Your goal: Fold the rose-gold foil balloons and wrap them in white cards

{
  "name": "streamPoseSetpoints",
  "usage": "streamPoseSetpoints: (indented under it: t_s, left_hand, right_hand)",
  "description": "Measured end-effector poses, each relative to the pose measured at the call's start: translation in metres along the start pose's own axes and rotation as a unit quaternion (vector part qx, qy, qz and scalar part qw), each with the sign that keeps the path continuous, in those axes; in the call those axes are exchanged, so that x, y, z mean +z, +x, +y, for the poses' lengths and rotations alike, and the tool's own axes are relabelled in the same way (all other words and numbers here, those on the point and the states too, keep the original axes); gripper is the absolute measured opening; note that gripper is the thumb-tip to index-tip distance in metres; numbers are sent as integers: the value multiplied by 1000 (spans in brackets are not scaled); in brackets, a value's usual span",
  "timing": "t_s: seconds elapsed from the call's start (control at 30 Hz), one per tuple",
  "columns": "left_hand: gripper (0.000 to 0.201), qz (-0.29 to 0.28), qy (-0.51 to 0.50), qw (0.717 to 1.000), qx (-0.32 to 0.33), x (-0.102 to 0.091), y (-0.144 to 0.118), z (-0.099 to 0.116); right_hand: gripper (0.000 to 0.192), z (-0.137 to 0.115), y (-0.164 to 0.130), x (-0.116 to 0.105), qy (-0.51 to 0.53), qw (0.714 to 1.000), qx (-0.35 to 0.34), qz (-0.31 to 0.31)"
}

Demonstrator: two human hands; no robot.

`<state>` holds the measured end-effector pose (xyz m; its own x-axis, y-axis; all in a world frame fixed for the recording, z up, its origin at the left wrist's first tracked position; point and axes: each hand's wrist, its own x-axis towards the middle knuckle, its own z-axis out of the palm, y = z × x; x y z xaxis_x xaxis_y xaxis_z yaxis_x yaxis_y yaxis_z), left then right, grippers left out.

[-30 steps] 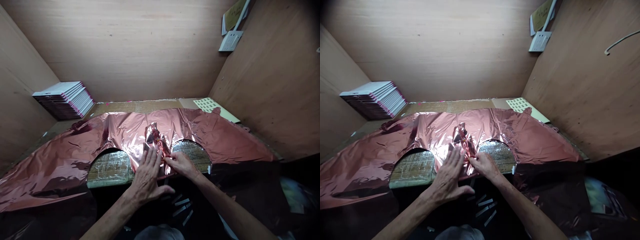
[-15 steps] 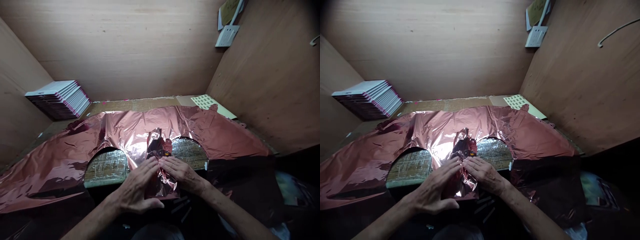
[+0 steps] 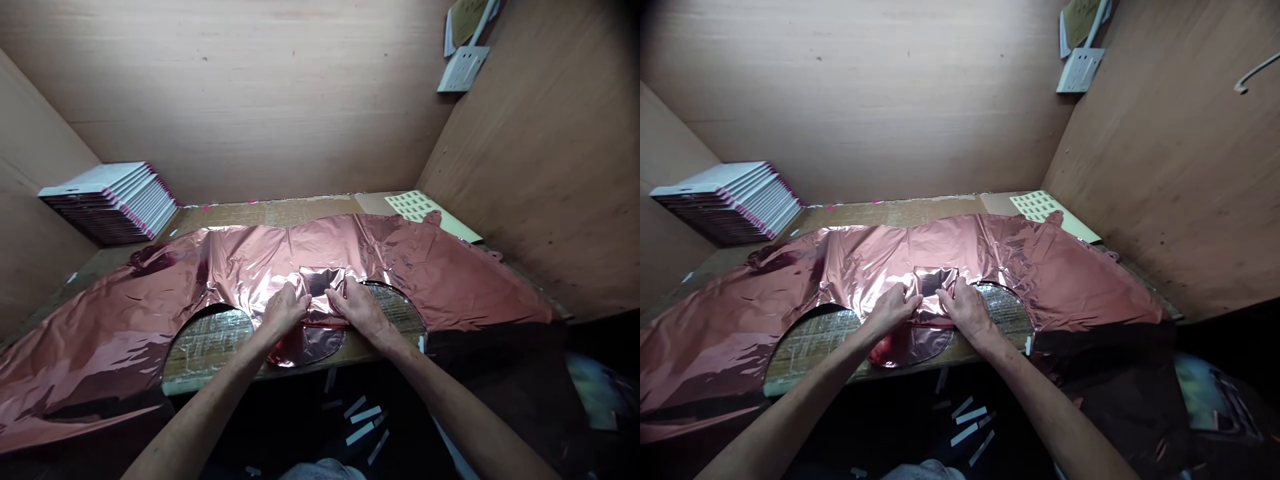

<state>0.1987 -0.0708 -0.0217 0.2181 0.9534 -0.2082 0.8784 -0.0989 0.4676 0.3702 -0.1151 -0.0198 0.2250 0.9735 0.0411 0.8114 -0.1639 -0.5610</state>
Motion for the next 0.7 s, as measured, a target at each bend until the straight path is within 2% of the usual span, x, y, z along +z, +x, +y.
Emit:
streamPoseSetpoints:
  t_s: [0.07,0.13,0.2,0.23,0.3,0.4,0.47,0.5,0.53,0.57,0.63,0.67,0.7]
  left_hand:
    - [29,7,13,1000,8,5,3,-2]
    - [27,15,21,1000,14,9,1,-7]
    - [26,20,31,999,25,10,0,-8]
    - [25,17,42,998,43,8,1,-8]
    - [22,-11,67,992,111,-2,7,-4]
    - [20,-88,99,966,220,-27,24,0]
    - [22,-117,105,953,259,-43,31,-2]
    - [26,-104,102,951,271,-47,32,-5]
    - [29,-67,92,956,271,-48,30,-9]
    - [30,-5,73,967,245,-46,26,-14]
    - [31,113,16,985,130,-35,13,-24]
    - [33,143,-14,988,63,-27,7,-28]
    - [34,150,-49,987,6,-20,1,-31]
  right_hand:
    - [45,-1,-14,-4,-111,989,-70,75]
    - [57,2,-32,-4,-161,957,-211,113]
    - [63,6,-45,2,-169,922,-336,89]
    - [64,6,-47,5,-176,912,-365,60]
    - [54,0,-43,6,-196,908,-371,-11]
    - [31,-17,-16,-4,-214,914,-341,-57]
    - [30,-24,4,-9,-215,917,-327,-69]
    - [35,-25,12,-9,-217,921,-313,-76]
    - [39,-23,16,-7,-220,925,-298,-83]
    - [43,-19,18,-3,-220,930,-282,-83]
    - [50,-10,14,10,-205,942,-262,-52]
    - [52,-5,9,16,-188,946,-263,-35]
    - [53,-1,3,23,-167,949,-267,-21]
